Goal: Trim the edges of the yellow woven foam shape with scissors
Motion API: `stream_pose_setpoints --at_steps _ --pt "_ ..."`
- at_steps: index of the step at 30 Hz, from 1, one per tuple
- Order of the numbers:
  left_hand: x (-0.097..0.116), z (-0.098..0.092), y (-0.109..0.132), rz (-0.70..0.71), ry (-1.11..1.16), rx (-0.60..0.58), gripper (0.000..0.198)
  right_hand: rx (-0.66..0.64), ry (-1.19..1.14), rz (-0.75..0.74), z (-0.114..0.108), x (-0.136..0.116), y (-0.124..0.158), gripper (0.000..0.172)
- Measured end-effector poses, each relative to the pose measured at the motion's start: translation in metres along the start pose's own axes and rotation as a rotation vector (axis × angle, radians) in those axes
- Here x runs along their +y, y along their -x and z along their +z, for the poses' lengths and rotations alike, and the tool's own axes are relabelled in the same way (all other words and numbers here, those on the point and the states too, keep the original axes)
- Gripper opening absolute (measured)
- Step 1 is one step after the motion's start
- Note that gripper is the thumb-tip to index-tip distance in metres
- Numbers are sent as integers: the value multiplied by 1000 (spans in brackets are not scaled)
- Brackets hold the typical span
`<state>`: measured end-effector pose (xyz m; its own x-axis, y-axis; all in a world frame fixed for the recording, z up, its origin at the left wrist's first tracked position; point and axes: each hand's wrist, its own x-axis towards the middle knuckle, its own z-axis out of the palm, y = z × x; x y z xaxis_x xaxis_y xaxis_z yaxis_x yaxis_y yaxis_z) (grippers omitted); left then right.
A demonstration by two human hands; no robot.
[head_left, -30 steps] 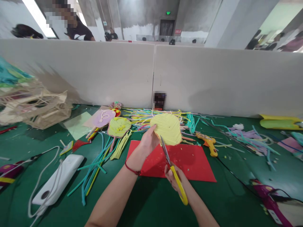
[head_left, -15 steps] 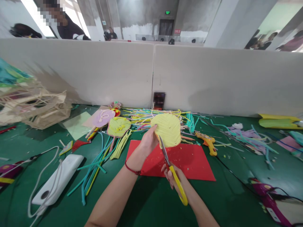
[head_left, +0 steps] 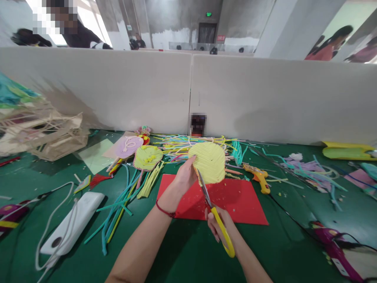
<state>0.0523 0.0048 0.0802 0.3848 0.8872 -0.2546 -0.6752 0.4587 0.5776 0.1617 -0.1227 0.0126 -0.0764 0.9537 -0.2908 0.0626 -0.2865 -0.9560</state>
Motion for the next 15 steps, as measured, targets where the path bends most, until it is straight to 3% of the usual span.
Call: stream_pose_setpoints --at_steps 10,15 --pt "-2 1 -2 -11 -42 68 26 21 -65 174 4 0 -2 40" --pt "-2 1 -1 -9 -16 14 29 37 -42 199 4 -3 -1 32"
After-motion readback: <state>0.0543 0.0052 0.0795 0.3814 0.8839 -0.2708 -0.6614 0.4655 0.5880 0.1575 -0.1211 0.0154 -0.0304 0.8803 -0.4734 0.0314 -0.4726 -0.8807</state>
